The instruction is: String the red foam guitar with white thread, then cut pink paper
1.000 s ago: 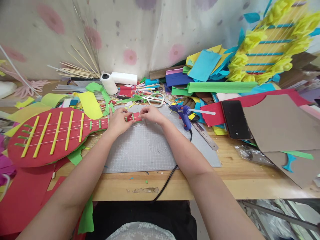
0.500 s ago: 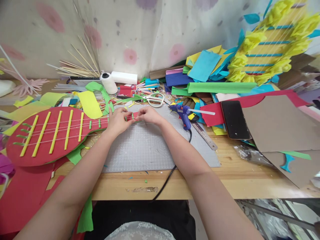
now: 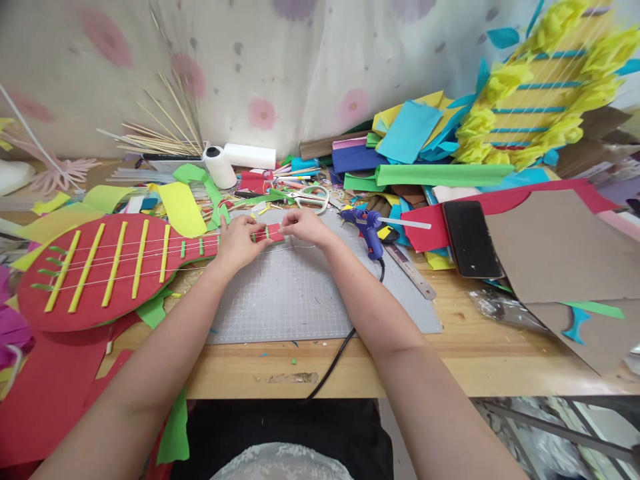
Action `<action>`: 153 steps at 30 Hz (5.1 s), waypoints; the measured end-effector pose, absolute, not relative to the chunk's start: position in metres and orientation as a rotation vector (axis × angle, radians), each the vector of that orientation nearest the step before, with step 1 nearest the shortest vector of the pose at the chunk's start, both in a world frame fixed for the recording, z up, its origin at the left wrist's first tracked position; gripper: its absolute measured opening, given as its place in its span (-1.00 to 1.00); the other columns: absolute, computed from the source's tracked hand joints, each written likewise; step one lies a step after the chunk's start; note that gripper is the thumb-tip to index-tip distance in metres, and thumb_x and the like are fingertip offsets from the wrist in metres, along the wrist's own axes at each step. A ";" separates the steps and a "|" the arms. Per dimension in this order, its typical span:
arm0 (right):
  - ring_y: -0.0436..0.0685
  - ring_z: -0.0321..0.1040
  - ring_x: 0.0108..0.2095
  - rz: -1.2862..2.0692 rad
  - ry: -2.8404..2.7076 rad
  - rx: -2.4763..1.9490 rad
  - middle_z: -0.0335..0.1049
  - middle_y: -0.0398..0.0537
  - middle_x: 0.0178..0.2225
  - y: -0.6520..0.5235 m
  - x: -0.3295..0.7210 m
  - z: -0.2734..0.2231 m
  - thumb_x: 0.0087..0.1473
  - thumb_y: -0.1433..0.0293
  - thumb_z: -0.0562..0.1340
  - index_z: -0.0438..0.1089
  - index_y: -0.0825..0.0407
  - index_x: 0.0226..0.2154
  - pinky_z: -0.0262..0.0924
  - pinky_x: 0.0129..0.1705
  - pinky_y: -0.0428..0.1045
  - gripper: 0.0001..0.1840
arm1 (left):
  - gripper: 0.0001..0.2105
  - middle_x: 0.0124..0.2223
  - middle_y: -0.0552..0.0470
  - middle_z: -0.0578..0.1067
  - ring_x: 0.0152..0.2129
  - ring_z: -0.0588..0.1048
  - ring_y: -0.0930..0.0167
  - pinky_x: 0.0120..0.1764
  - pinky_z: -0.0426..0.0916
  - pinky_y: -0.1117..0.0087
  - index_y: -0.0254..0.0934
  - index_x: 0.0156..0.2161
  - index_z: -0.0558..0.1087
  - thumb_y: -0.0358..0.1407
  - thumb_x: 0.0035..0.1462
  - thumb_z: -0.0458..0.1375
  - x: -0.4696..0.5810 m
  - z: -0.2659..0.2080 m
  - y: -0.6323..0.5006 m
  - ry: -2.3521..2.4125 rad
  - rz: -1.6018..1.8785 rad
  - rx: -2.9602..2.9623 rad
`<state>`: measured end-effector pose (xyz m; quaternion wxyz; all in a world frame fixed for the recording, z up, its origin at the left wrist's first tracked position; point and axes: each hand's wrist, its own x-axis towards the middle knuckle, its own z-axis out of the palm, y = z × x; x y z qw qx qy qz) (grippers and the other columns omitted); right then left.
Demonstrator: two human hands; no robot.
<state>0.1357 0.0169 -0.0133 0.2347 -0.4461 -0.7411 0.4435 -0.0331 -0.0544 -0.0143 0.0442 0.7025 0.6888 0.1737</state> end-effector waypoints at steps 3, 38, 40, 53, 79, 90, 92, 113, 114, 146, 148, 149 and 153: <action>-0.08 0.07 -0.54 1.204 -2.007 -1.240 0.21 -0.21 -0.62 0.017 0.136 -0.015 -0.26 0.33 0.23 0.31 0.11 -0.62 -0.03 -0.45 -0.09 -0.84 | -0.72 -0.04 -0.08 0.42 0.01 0.35 0.19 0.25 -0.27 -0.07 -0.15 -0.14 0.53 -0.13 0.04 0.20 -0.033 -0.014 -0.055 2.116 0.509 2.153; 0.03 0.15 -0.34 0.595 -2.854 -0.593 0.27 -0.01 -0.29 0.012 0.095 0.032 -0.01 0.53 0.14 0.47 0.10 -0.38 -0.01 -0.28 -0.05 -0.82 | -0.72 -0.19 -0.14 0.41 -0.02 0.29 0.10 0.21 -0.11 0.01 -0.24 -0.47 0.49 -0.06 -0.01 0.13 -0.055 0.000 -0.068 2.219 0.395 2.161; 0.02 0.17 -0.36 0.612 -2.926 -0.534 0.31 0.00 -0.29 0.016 0.085 0.034 -0.04 0.56 0.15 0.49 0.10 -0.40 0.00 -0.28 -0.06 -0.81 | -0.66 -0.19 -0.15 0.41 -0.01 0.28 0.09 0.23 -0.13 0.01 -0.23 -0.45 0.51 0.02 -0.02 0.12 -0.052 -0.002 -0.067 2.269 0.418 2.159; -0.05 0.23 -0.48 1.108 -2.922 -0.621 0.45 -0.18 -0.52 0.043 0.069 0.029 -0.14 0.50 0.22 0.54 0.06 -0.49 0.06 -0.37 -0.13 -0.84 | -0.65 -0.20 -0.17 0.46 -0.01 0.29 0.08 0.25 -0.21 0.00 -0.26 -0.28 0.57 -0.07 0.05 0.04 -0.039 -0.009 -0.064 2.372 0.525 2.161; -0.08 0.25 -0.49 1.467 -2.565 -0.637 0.43 -0.20 -0.54 0.032 0.078 0.014 -0.13 0.48 0.26 0.51 0.09 -0.53 0.12 -0.35 -0.15 -0.92 | -0.65 -0.18 -0.17 0.44 0.00 0.29 0.08 0.24 -0.19 0.00 -0.25 -0.24 0.55 -0.08 0.05 0.03 -0.038 -0.006 -0.068 2.310 0.454 2.144; -0.07 0.26 -0.47 1.434 -2.579 -0.669 0.42 -0.21 -0.54 0.035 0.080 0.013 -0.14 0.49 0.25 0.49 0.09 -0.54 0.13 -0.32 -0.13 -0.92 | -0.69 -0.20 -0.15 0.46 -0.02 0.31 0.07 0.24 -0.11 0.02 -0.23 -0.28 0.55 -0.10 -0.04 0.09 -0.039 -0.013 -0.062 2.342 0.426 2.138; -0.07 0.25 -0.47 1.418 -2.561 -0.670 0.41 -0.20 -0.54 0.035 0.081 0.011 -0.13 0.48 0.24 0.48 0.10 -0.54 0.13 -0.32 -0.12 -0.92 | -0.71 -0.20 -0.14 0.45 -0.03 0.32 0.10 0.24 -0.09 0.04 -0.23 -0.29 0.54 -0.12 -0.04 0.11 -0.039 -0.015 -0.062 2.339 0.462 2.133; 0.00 0.26 -0.37 0.807 -2.264 -0.992 0.38 -0.13 -0.39 0.014 0.074 -0.019 -0.07 0.58 0.13 0.32 0.08 -0.27 0.10 -0.27 -0.08 -0.75 | -0.86 -0.29 -0.11 0.46 -0.08 0.35 0.15 0.21 -0.10 0.00 -0.22 -0.38 0.44 -0.24 0.07 0.08 -0.037 -0.031 -0.068 2.387 0.843 2.123; 0.00 0.27 -0.38 0.809 -2.265 -0.989 0.38 -0.13 -0.40 0.014 0.074 -0.019 -0.08 0.59 0.14 0.33 0.08 -0.28 0.10 -0.27 -0.08 -0.75 | -0.86 -0.30 -0.11 0.46 -0.09 0.35 0.15 0.21 -0.09 0.02 -0.23 -0.37 0.45 -0.24 0.07 0.08 -0.037 -0.032 -0.068 2.390 0.850 2.122; 0.22 0.12 -0.08 0.218 -2.375 -0.983 0.36 0.06 -0.19 -0.013 0.091 -0.029 0.04 0.41 0.20 0.47 0.07 -0.43 0.00 -0.02 0.14 -0.87 | -0.92 -0.15 -0.09 0.43 0.02 0.29 0.15 0.25 -0.17 -0.01 -0.21 -0.43 0.47 -0.29 0.00 0.14 -0.038 -0.030 -0.060 2.320 0.892 1.868; 0.22 0.12 -0.09 0.209 -2.367 -0.997 0.35 0.07 -0.19 -0.014 0.090 -0.030 0.03 0.42 0.20 0.45 0.07 -0.43 0.02 -0.04 0.13 -0.89 | -0.93 -0.16 -0.08 0.43 0.02 0.30 0.16 0.26 -0.18 0.00 -0.21 -0.45 0.47 -0.31 -0.02 0.15 -0.037 -0.028 -0.060 2.316 0.887 1.856; 0.22 0.13 -0.09 0.200 -2.354 -1.004 0.35 0.07 -0.18 -0.014 0.090 -0.030 0.02 0.43 0.19 0.44 0.07 -0.43 0.03 -0.05 0.12 -0.90 | -0.94 -0.16 -0.07 0.43 0.02 0.29 0.16 0.26 -0.18 0.00 -0.21 -0.45 0.46 -0.31 -0.02 0.15 -0.037 -0.027 -0.060 2.315 0.884 1.854; 0.23 0.15 -0.11 0.130 -2.272 -1.035 0.33 0.09 -0.17 -0.011 0.096 -0.026 -0.02 0.43 0.17 0.39 0.06 -0.40 0.06 -0.09 0.10 -0.91 | -0.92 -0.15 -0.08 0.43 0.03 0.29 0.17 0.26 -0.18 0.01 -0.21 -0.43 0.47 -0.31 0.00 0.14 -0.036 -0.026 -0.061 2.318 0.856 1.863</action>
